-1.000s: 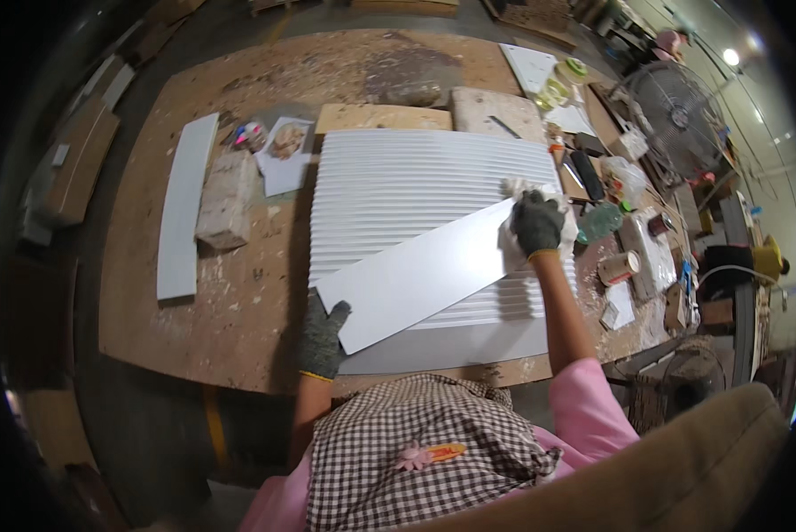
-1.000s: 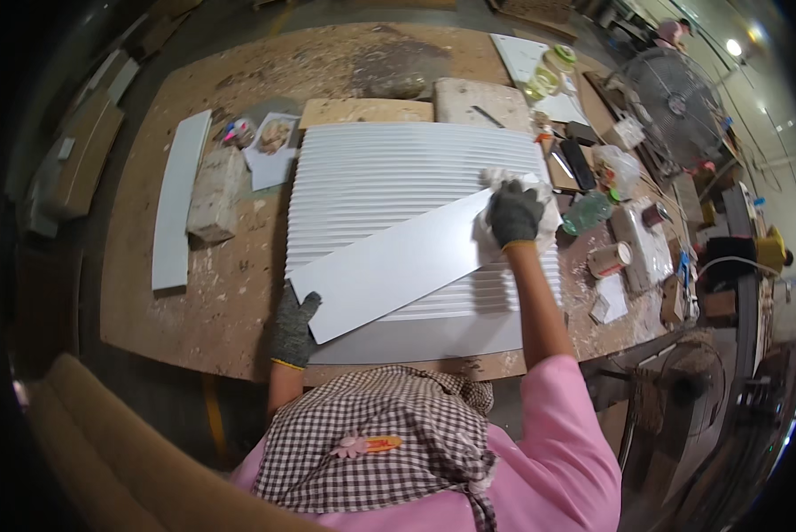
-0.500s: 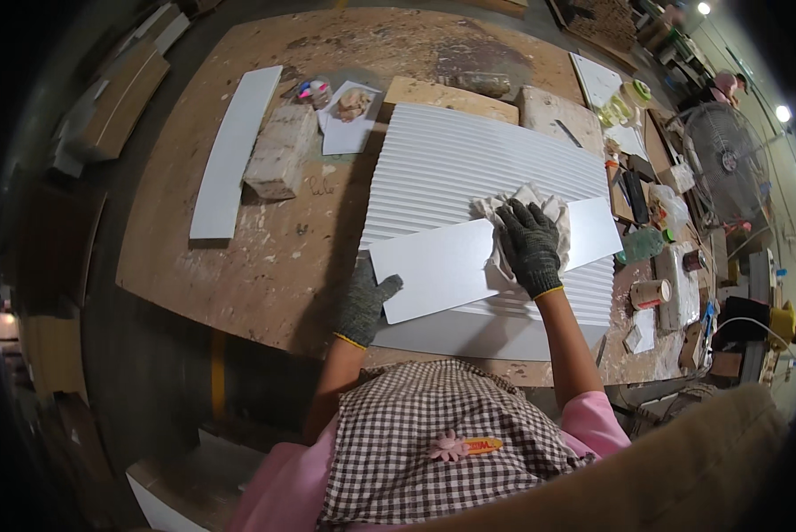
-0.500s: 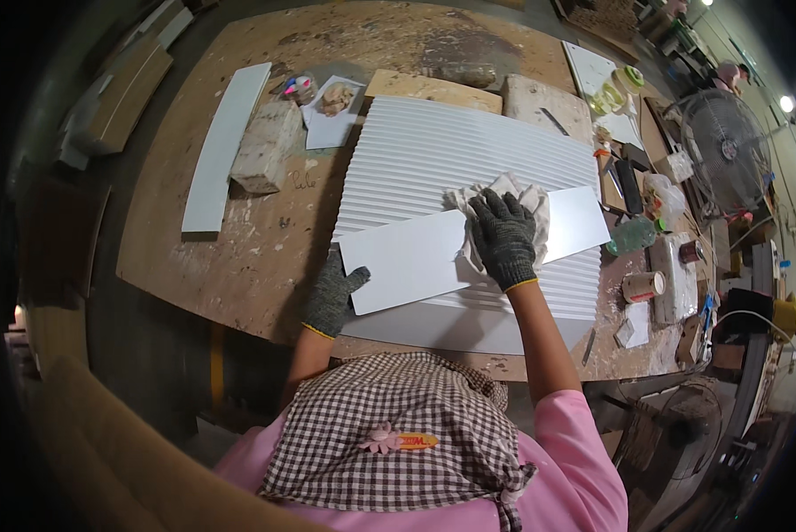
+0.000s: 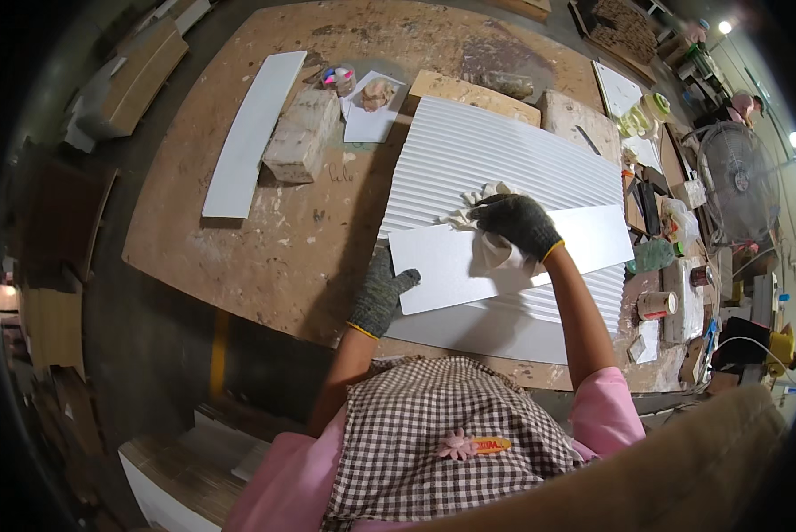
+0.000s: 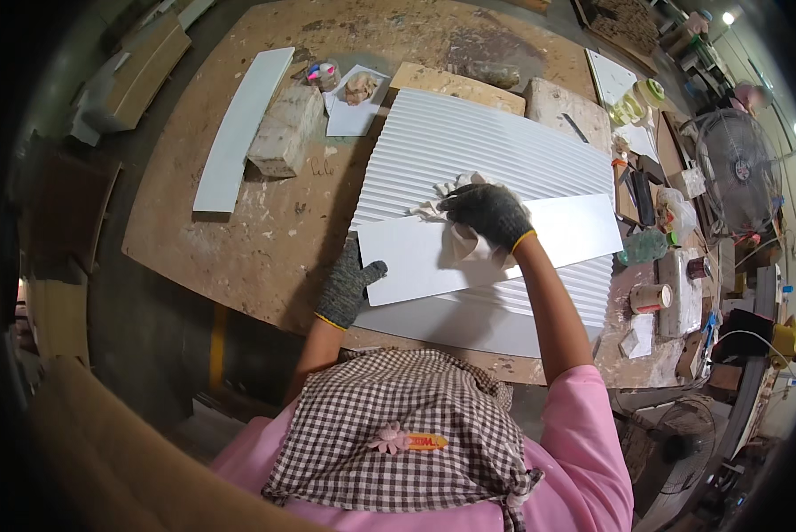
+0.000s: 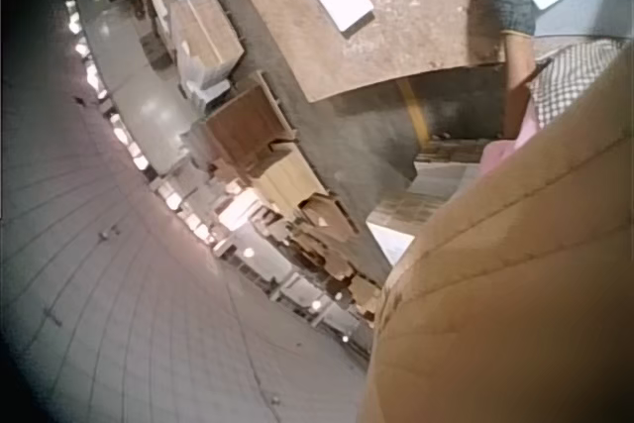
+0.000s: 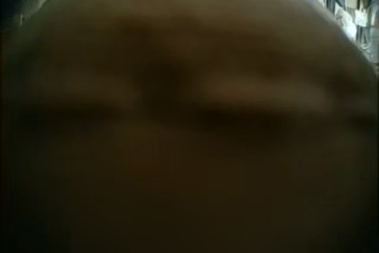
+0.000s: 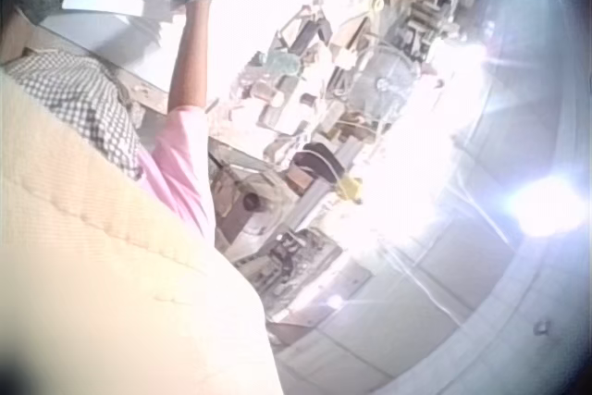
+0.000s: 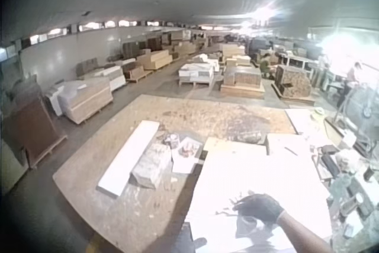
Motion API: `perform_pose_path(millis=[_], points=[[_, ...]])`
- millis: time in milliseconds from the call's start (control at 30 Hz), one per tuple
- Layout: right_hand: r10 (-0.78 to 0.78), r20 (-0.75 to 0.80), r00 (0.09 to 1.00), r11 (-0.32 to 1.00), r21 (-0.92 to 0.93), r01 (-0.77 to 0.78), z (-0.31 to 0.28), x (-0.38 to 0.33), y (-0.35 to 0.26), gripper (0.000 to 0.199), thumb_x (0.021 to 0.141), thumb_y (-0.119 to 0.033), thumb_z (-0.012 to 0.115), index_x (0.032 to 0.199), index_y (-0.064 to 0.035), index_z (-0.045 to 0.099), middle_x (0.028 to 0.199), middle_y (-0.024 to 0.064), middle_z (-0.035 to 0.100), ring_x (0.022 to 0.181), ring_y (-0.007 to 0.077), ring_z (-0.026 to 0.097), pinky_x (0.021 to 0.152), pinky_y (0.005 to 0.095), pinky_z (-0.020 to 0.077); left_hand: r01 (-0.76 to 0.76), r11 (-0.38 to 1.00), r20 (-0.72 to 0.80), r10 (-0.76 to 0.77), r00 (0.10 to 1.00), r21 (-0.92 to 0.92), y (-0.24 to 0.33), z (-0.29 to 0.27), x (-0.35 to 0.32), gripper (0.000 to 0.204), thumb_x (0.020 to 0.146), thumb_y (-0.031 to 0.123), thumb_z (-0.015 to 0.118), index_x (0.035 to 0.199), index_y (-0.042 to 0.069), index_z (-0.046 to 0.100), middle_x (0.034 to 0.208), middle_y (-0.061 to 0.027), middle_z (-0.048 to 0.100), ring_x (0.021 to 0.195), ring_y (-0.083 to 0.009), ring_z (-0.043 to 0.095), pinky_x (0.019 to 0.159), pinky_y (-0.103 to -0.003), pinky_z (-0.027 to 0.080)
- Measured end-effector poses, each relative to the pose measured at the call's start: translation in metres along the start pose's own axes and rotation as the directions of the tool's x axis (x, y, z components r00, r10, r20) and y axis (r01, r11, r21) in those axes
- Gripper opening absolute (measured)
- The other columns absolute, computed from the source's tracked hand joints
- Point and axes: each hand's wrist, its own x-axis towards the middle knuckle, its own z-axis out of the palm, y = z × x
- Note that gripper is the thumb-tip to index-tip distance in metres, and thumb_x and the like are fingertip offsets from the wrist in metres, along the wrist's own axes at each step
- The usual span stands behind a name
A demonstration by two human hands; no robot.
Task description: The person wipes a white corrugated panel with a cloth, then uses a small brush to apply a substance from a container onto the panel. They continue wiping the panel with the cloth, handling the panel and tools on a cluttered workbench.
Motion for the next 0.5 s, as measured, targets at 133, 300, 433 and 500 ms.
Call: perform_pose_path(millis=[133,300,433,500], points=[[0.061,0.146,0.987,0.922,-0.388,0.0,0.012,0.046,-0.051,0.02,0.083,-0.028,0.057,0.088,-0.0153,0.072,0.095,0.0062,0.069,0.085,0.0252,0.061,0.083,0.0389,0.0462,-0.004,1.0,0.024,0.005,1.0,-0.029,0.0,0.0,0.002,0.073,0.077,0.014,0.074,0.138,-0.003,0.037,0.129,-0.0152,0.051,0.119,-0.0258,0.049,0.101,-0.036,0.04],[0.189,0.234,0.954,0.981,-0.096,-0.17,0.042,0.087,-0.092,0.037,0.079,-0.043,0.056,0.098,-0.0137,0.068,0.107,0.012,0.063,0.103,0.0239,0.057,0.089,0.0371,0.0451,-0.18,0.953,-0.036,0.194,0.98,0.242,-0.019,-0.003,0.013,0.072,0.073,0.017,0.077,0.133,-0.001,0.042,0.121,-0.0174,0.055,0.113,-0.0277,0.053,0.099,-0.04,0.042],[0.098,0.116,0.988,0.87,0.472,-0.141,0.008,0.035,-0.028,0.02,0.08,-0.024,0.064,0.093,-0.013,0.075,0.094,0.0073,0.071,0.089,0.0202,0.066,0.083,0.0311,0.0501,-0.062,0.998,-0.023,0.062,0.998,0.01,-0.027,0.0,0.006,0.07,0.079,0.011,0.072,0.138,-0.003,0.037,0.128,-0.014,0.052,0.117,-0.0224,0.05,0.1,-0.035,0.04],[0.251,0.099,0.963,0.847,0.459,-0.268,-0.005,0.012,-0.01,0.018,0.079,-0.021,0.065,0.092,-0.0137,0.075,0.091,0.0054,0.072,0.084,0.0196,0.067,0.081,0.0298,0.0506,-0.056,0.997,-0.034,0.054,0.998,-0.045,-0.003,0.008,-0.003,0.069,0.079,0.012,0.072,0.137,-0.003,0.038,0.127,-0.0134,0.053,0.116,-0.0222,0.05,0.099,-0.035,0.041]])
